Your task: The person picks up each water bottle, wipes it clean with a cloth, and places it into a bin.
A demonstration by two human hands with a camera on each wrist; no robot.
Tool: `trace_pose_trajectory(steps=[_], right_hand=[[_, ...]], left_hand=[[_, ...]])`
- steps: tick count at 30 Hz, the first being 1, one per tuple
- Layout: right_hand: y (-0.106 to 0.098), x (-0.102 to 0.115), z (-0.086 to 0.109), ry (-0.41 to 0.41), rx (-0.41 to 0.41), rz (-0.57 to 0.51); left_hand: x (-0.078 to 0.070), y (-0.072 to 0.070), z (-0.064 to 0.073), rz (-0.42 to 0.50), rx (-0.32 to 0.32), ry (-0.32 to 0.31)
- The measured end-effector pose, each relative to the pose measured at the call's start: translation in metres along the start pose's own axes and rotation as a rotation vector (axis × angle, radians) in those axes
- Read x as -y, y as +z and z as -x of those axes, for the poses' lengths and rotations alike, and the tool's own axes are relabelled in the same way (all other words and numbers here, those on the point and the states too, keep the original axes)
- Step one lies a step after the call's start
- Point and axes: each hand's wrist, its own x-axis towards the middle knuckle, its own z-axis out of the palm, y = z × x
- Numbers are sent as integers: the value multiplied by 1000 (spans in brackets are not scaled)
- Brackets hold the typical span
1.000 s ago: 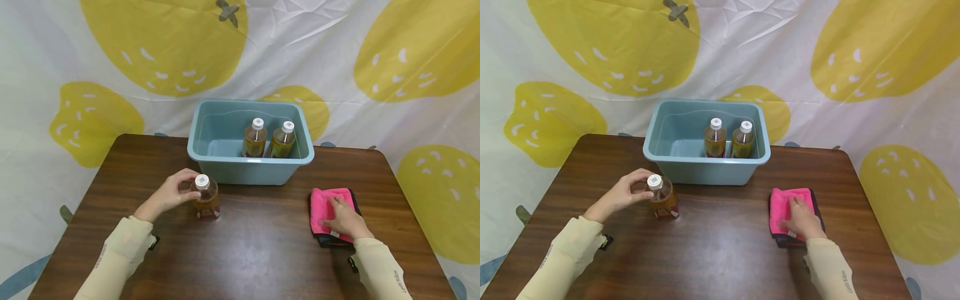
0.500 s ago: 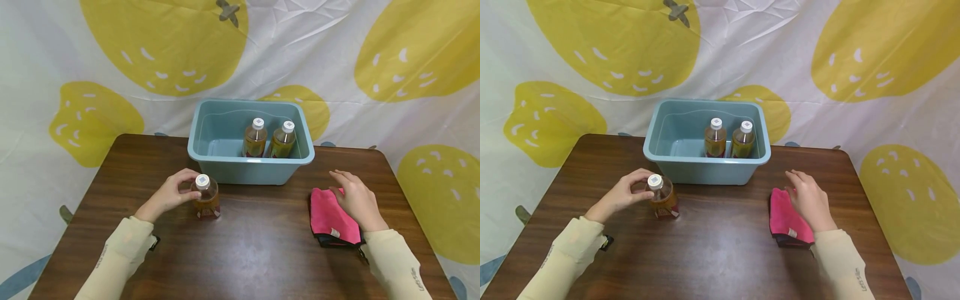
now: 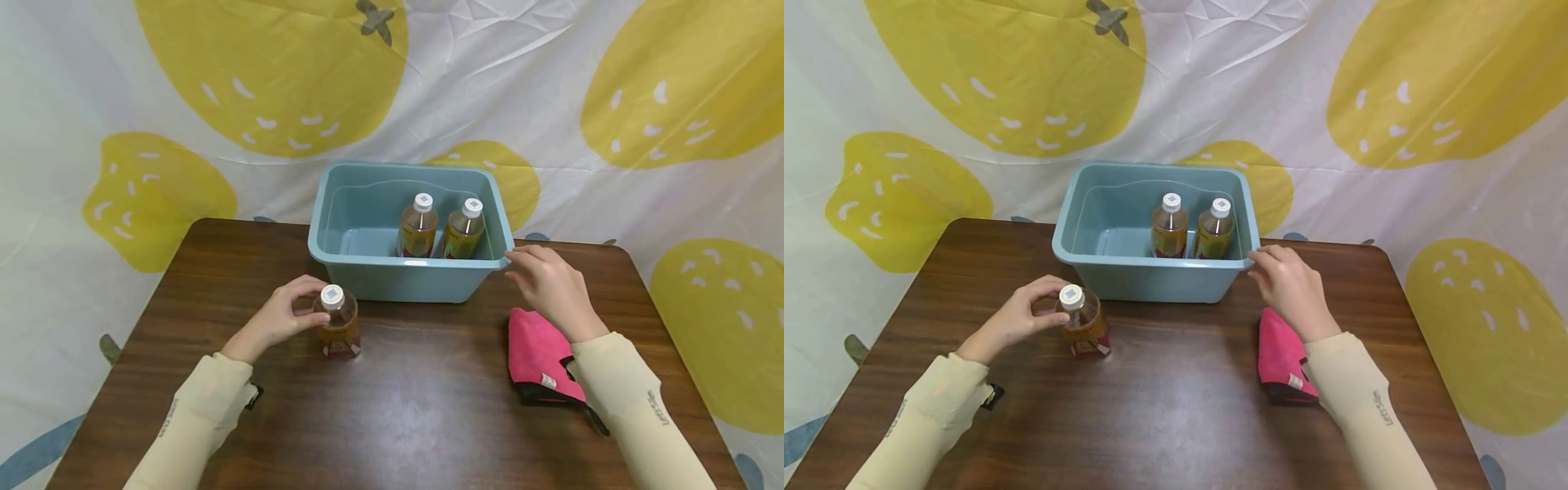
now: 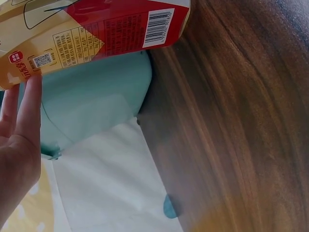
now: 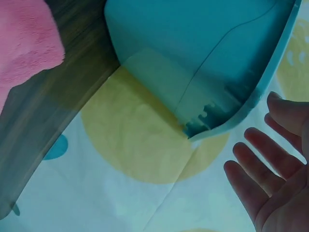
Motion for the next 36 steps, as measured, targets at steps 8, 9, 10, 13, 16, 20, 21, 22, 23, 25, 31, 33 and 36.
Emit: trace_pose_trajectory(steps=[8,9,10,13,16,20,21,22,23,25,31,33,36], right_hand=[[10,3,-11,-41,32,-75],[11,3,-11,-52,27,-84],[12,3,-12,-65,21,-90],[14,2,-13,-101,-3,-107],[15,1,-14,-114,-23,-115],[16,1,-16,-104,-33,-119],[17,1,-16,-101,-32,-117],[17,1,-17,-98,-29,-116],[17,1,-17,-95,-26,-114],[18,1,-18,-87,-23,-111],[18,1,-20,-63,-13,-119],[17,1,-20,-57,-7,-120],[16,1,-19,-49,-5,-113]], left_hand=[[-3,0,-1,-7,19,5],[-3,-1,-2,-12,21,17],[-3,-1,-2,-13,25,29],[-1,-2,-2,-57,26,113],[1,-3,-2,-137,34,195],[1,-5,-3,-250,42,261],[1,-5,-4,-265,44,268],[0,-6,-5,-279,43,276],[0,-7,-6,-293,42,280],[-1,-8,-7,-306,43,282],[-2,-7,-10,-271,33,297],[-3,-8,-10,-252,22,308],[-11,-12,-12,-205,28,330]])
